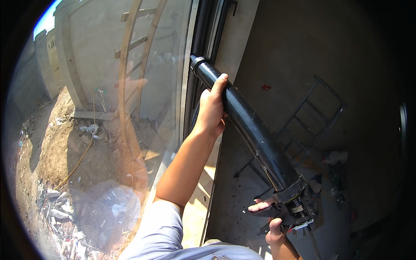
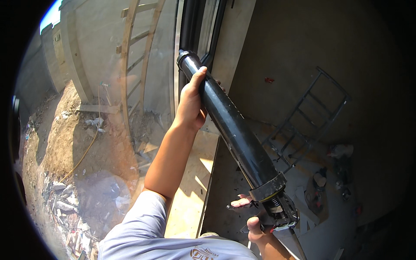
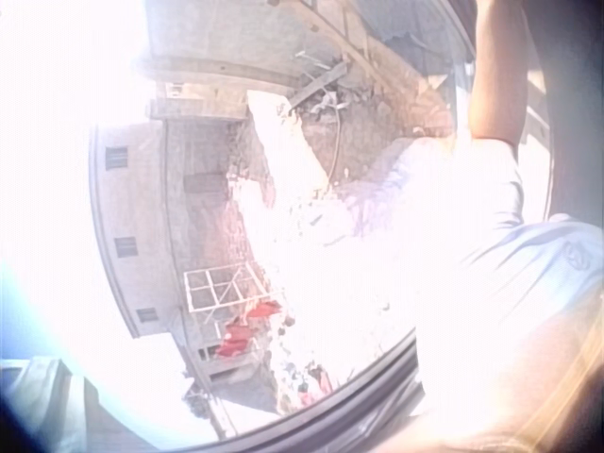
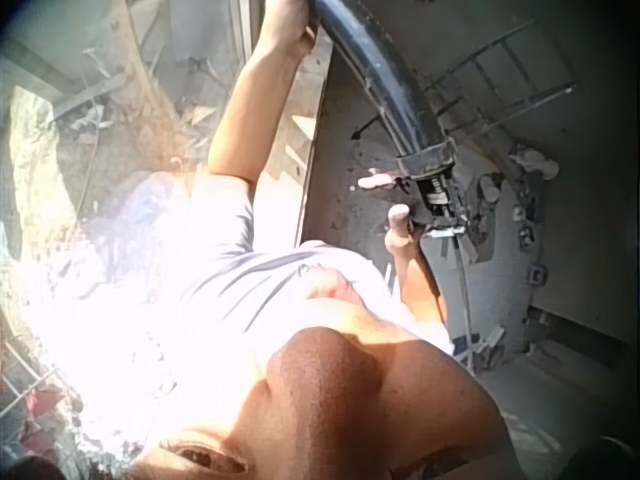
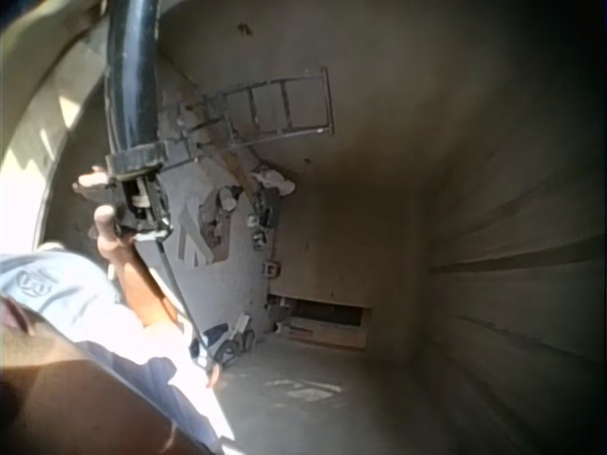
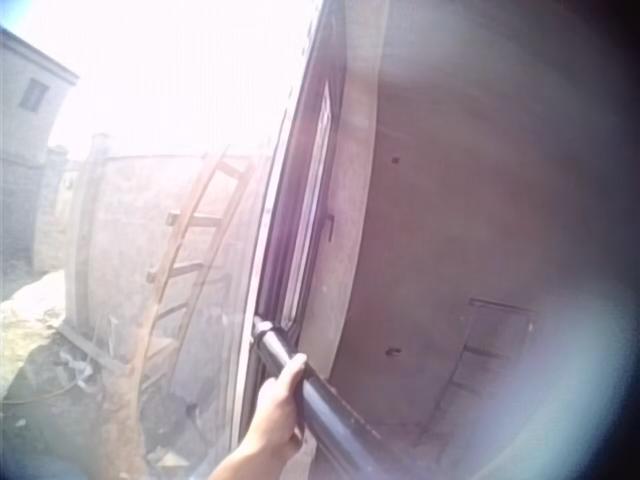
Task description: The person uses a caulking gun to apply sealant along the interior edges of a window frame. They reload the gun with a new sealant cartridge mid-task and continue applying sealant to different sections of the frame.
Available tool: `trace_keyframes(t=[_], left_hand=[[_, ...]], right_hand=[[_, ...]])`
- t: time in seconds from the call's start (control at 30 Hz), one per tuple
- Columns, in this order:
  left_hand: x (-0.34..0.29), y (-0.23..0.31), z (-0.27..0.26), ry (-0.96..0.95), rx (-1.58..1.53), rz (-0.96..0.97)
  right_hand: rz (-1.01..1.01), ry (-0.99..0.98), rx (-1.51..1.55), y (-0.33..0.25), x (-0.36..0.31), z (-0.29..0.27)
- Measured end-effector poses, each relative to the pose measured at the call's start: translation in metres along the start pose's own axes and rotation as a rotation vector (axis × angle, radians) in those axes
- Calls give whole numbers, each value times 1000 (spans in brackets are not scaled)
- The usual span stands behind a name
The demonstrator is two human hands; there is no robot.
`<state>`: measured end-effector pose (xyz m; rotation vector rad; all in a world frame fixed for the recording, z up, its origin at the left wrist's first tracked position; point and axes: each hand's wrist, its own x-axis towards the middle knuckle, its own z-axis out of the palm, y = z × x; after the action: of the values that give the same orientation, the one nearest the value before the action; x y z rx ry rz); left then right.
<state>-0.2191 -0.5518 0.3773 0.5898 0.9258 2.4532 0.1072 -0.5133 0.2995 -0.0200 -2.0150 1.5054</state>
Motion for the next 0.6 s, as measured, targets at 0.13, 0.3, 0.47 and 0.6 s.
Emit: trace_keyframes(t=[0.13, 0.3, 0.47, 0.6], left_hand=[[1, 0, -2, 3, -12, -4], [0, 0, -2, 28, 2, -8], [-1, -1, -4, 47, 6, -26], [-2, -2, -5, 33, 7, -19]], right_hand=[[-37, 12, -11, 1, 3, 3], [12, -24, -10, 6, -4, -4], [3, -25, -43, 10, -6, -3], [-22, -18, -15, 8, -2, 1]])
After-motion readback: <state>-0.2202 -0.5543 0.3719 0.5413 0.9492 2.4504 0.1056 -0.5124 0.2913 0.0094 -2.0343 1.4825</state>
